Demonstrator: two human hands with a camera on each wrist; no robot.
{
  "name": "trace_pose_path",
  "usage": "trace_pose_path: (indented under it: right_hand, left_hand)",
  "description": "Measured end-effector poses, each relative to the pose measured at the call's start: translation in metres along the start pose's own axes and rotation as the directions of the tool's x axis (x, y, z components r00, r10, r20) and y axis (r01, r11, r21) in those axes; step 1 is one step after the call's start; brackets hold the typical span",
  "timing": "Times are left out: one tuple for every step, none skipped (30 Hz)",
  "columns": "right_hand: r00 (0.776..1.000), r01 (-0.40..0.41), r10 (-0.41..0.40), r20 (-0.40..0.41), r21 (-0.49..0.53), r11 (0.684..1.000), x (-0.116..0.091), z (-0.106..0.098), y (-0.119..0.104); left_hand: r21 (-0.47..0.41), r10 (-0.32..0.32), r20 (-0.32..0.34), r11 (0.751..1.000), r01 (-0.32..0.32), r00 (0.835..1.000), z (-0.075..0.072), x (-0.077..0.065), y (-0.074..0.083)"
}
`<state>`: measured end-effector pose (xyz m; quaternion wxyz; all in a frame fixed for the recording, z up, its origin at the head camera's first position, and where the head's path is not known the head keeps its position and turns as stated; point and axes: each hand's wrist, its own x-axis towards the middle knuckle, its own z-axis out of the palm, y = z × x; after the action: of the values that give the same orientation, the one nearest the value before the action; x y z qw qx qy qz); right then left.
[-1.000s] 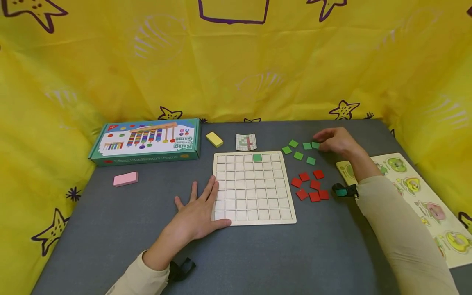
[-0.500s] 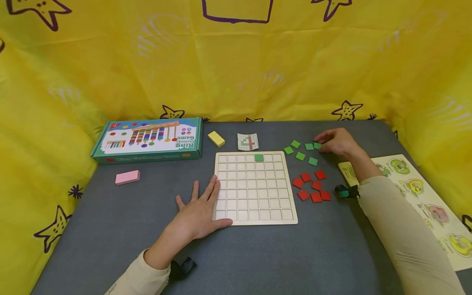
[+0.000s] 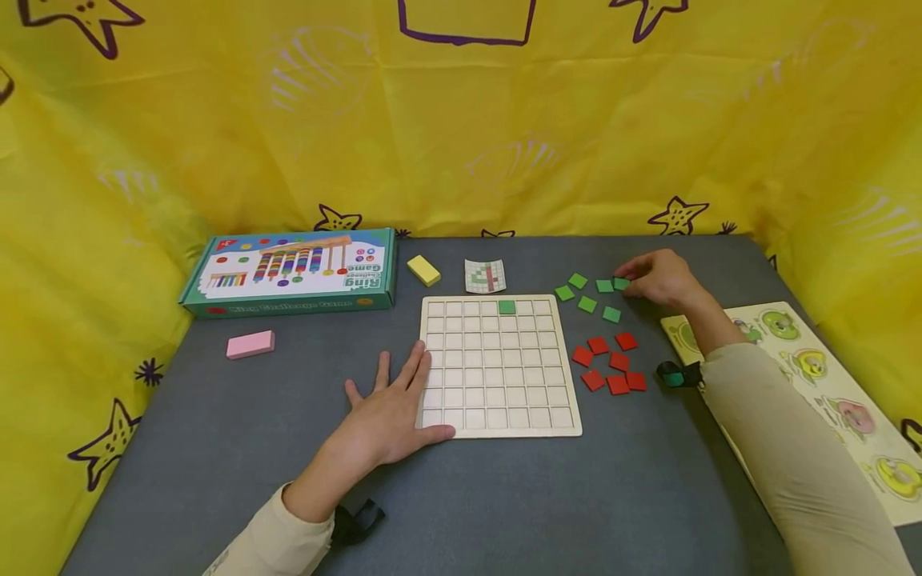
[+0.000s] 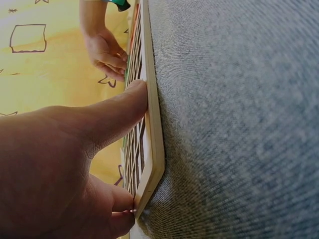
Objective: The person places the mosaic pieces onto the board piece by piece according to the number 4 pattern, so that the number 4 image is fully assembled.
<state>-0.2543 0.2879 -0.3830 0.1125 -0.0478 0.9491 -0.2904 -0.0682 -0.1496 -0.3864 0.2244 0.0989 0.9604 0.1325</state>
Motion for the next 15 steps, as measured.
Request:
trace_pose_path:
  right_hand:
    - [1.0, -0.005, 0.005, 0.003, 0.003, 1.0, -0.0005, -0.0002, 0.0002]
    - [1.0, -0.011, 0.011, 0.006, 0.008, 1.0, -0.0011, -0.0005, 0.0003]
    - [1.0, -0.019, 0.019, 0.009, 0.015, 1.0, -0.0015, -0.0009, 0.0007]
    - [1.0, -0.025, 0.025, 0.012, 0.022, 0.999, -0.002, -0.0014, 0.0012]
    - [0.999, -0.03, 0.03, 0.014, 0.029, 0.999, -0.0025, -0.002, 0.0017]
    - [0.999, -0.033, 0.033, 0.019, 0.037, 0.999, -0.0031, -0.0027, 0.0021]
    - [0.999, -0.034, 0.033, 0.021, 0.042, 0.999, -0.0036, -0.0034, 0.0023]
    - [0.999, -0.034, 0.033, 0.024, 0.047, 0.998, -0.0039, -0.0041, 0.0028]
    - [0.999, -0.034, 0.033, 0.026, 0.053, 0.998, -0.0042, -0.0047, 0.0034]
    - [0.999, -0.034, 0.033, 0.027, 0.055, 0.998, -0.0043, -0.0051, 0.0039]
    - [0.999, -0.034, 0.032, 0.028, 0.057, 0.998, -0.0044, -0.0055, 0.0041]
    - [0.999, -0.033, 0.031, 0.028, 0.058, 0.998, -0.0045, -0.0057, 0.004]
    - [0.999, -0.033, 0.031, 0.026, 0.057, 0.998, -0.0045, -0.0058, 0.0038]
    - [0.999, -0.033, 0.031, 0.026, 0.058, 0.998, -0.0044, -0.0058, 0.0034]
    - [0.999, -0.031, 0.03, 0.023, 0.056, 0.998, -0.0044, -0.0056, 0.0024]
  left_hand:
    - [-0.002, 0.0, 0.001, 1.0, 0.0, 1.0, 0.0001, -0.0001, -0.0001]
    - [-0.001, 0.001, 0.001, 1.0, -0.001, 1.0, 0.0002, -0.0003, -0.0001]
    - [0.0, 0.002, 0.001, 1.0, -0.002, 1.0, 0.0002, -0.0005, -0.0001]
    - [0.0, 0.003, 0.001, 1.0, -0.003, 1.0, 0.0005, -0.0005, -0.0002]
    - [0.001, 0.005, 0.0, 1.0, -0.005, 1.0, 0.0006, -0.0005, -0.0002]
    - [0.001, 0.005, -0.001, 1.0, -0.005, 1.0, 0.0006, -0.0005, -0.0001]
    - [0.001, 0.006, -0.002, 1.0, -0.006, 1.0, 0.0006, -0.0005, -0.0001]
    - [0.003, 0.006, -0.002, 1.0, -0.006, 1.0, 0.0007, -0.0005, -0.0001]
    - [0.001, 0.006, -0.003, 1.0, -0.006, 1.0, 0.0007, -0.0005, -0.0002]
    - [0.001, 0.006, -0.002, 1.0, -0.006, 1.0, 0.0008, -0.0005, -0.0002]
    - [0.001, 0.005, -0.003, 1.0, -0.005, 1.0, 0.0007, -0.0005, -0.0002]
    - [0.001, 0.005, -0.003, 1.0, -0.005, 1.0, 0.0007, -0.0006, -0.0002]
    - [0.001, 0.005, -0.004, 1.0, -0.005, 1.0, 0.0007, -0.0006, -0.0004]
    - [0.001, 0.004, -0.004, 1.0, -0.004, 1.0, 0.0007, -0.0007, -0.0004]
    - [0.001, 0.003, -0.005, 1.0, -0.003, 1.0, 0.0007, -0.0008, -0.0005]
